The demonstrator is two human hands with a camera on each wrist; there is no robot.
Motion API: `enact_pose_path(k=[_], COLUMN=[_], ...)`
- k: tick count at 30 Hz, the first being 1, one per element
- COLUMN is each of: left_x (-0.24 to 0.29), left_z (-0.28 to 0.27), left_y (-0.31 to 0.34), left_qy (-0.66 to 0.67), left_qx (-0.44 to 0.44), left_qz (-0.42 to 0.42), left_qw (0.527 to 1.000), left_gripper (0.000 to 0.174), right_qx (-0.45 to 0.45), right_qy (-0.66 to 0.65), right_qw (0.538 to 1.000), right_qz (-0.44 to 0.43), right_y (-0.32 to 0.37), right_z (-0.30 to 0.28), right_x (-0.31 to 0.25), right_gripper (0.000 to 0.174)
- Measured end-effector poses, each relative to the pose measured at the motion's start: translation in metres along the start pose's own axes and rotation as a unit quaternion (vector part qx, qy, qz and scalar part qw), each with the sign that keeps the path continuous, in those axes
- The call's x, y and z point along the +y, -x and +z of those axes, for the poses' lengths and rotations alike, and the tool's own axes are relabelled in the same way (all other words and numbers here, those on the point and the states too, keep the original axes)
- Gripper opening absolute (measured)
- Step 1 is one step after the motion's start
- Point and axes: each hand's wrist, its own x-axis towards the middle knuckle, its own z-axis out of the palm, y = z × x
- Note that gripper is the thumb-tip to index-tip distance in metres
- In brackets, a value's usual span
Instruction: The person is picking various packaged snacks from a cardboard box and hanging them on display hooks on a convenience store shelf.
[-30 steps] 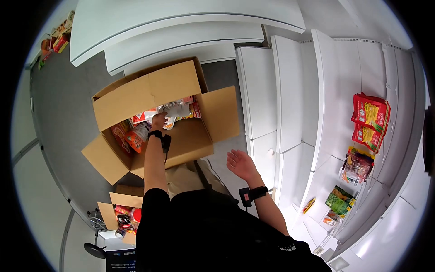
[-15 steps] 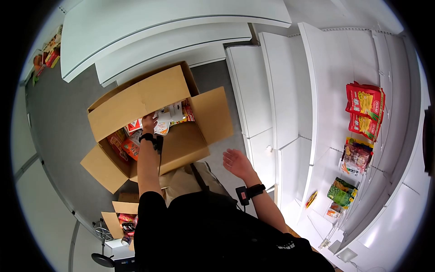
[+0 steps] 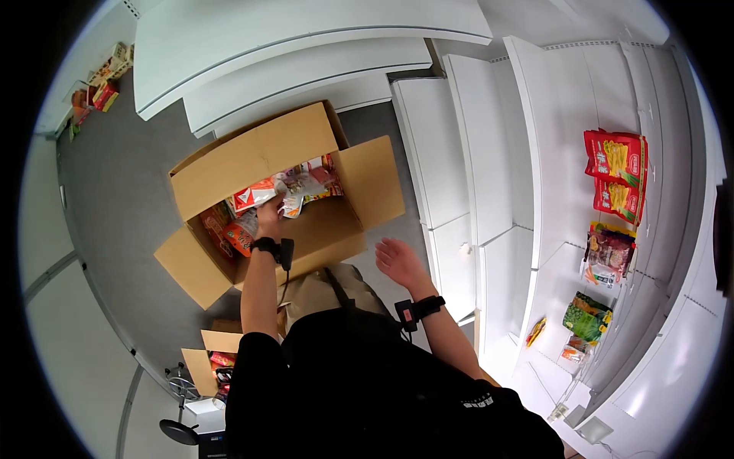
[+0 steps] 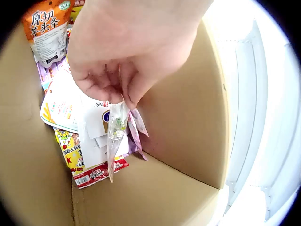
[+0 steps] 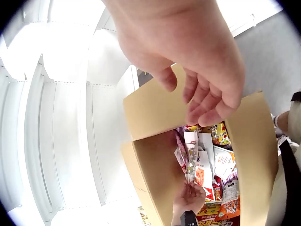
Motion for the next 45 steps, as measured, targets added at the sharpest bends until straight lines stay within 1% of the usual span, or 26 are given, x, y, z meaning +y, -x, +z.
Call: enact_pose_path(k=[2,3,6,10,11,13,15,18,21,24,27,30,33,36,39,40,42,44,45], left_x=[-0.003,0.001,0.003,0.011,0.012,0.027,0.051,0.072,0.09,0.098,0.101,0.097,0.091,0.091,0.091,0.092,0.084,0.078,0.073], left_z=[-0.006,-0.007,-0.015,-0.033,-0.039,-0.044,-0.04,-0.041,-0.038,-0.035,-0.027,-0.025,-0.022,-0.014,0.0,0.009,0.021,0.037,0.045], left_y=[0.013,0.027,0.054,0.077,0.081,0.103,0.138,0.177,0.216,0.248,0.263,0.265,0.259,0.263,0.272,0.279,0.274,0.276,0.273], left_qy=[-0.01,-0.011,0.019,-0.025,0.005,0.008,0.018,0.03,0.036,0.025,0.015,-0.006,-0.018,-0.035,-0.064,-0.088,-0.103,-0.128,-0.138], left_qx=[-0.009,-0.01,-0.028,-0.054,-0.063,-0.087,-0.113,-0.172,-0.229,-0.289,-0.321,-0.336,-0.356,-0.381,-0.391,-0.393,-0.418,-0.406,-0.414], left_qz=[0.002,-0.001,0.044,0.074,0.081,0.095,0.112,0.131,0.156,0.17,0.169,0.164,0.155,0.15,0.122,0.124,0.112,0.105,0.102], left_qw=[1.0,1.0,0.998,0.995,0.995,0.992,0.987,0.976,0.96,0.942,0.932,0.928,0.921,0.912,0.91,0.907,0.895,0.899,0.894], left_gripper=[0.038,0.035,0.026,0.026,0.022,0.02,0.019,0.017,0.016,0.015,0.014,0.013,0.013,0.013,0.013,0.014,0.013,0.013,0.013], right_qx=[-0.017,-0.025,-0.039,-0.047,-0.053,-0.061,-0.066,-0.087,-0.06,-0.108,-0.076,-0.052,-0.07,-0.082,-0.088,-0.072,-0.04,-0.028,-0.022], right_qy=[0.004,0.006,0.02,0.033,0.035,0.038,0.039,0.022,0.062,0.041,0.075,0.067,0.023,0.043,0.054,0.048,0.035,0.017,0.009], right_qw=[1.0,1.0,0.999,0.998,0.998,0.997,0.997,0.996,0.994,0.984,0.982,0.983,0.985,0.982,0.973,0.969,0.958,0.953,0.95], right_qz=[-0.003,-0.005,-0.006,-0.002,0.0,0.005,0.01,-0.015,-0.066,-0.136,-0.158,-0.16,-0.159,-0.162,-0.207,-0.231,-0.282,-0.302,-0.311], right_y=[-0.005,-0.007,-0.012,-0.011,-0.011,-0.012,-0.014,-0.02,0.013,0.047,0.055,0.062,0.059,0.066,0.084,0.091,0.104,0.116,0.121], right_z=[0.008,0.011,0.019,0.032,0.034,0.038,0.043,0.058,0.106,0.134,0.126,0.111,0.093,0.079,0.07,0.066,0.058,0.043,0.034], right_x=[0.009,0.013,0.026,0.039,0.042,0.047,0.048,0.044,0.028,0.019,0.017,0.018,0.019,0.019,0.023,0.024,0.024,0.024,0.024], right_gripper=[0.028,0.027,0.025,0.022,0.021,0.021,0.021,0.024,0.027,0.029,0.027,0.023,0.018,0.019,0.021,0.02,0.019,0.018,0.017])
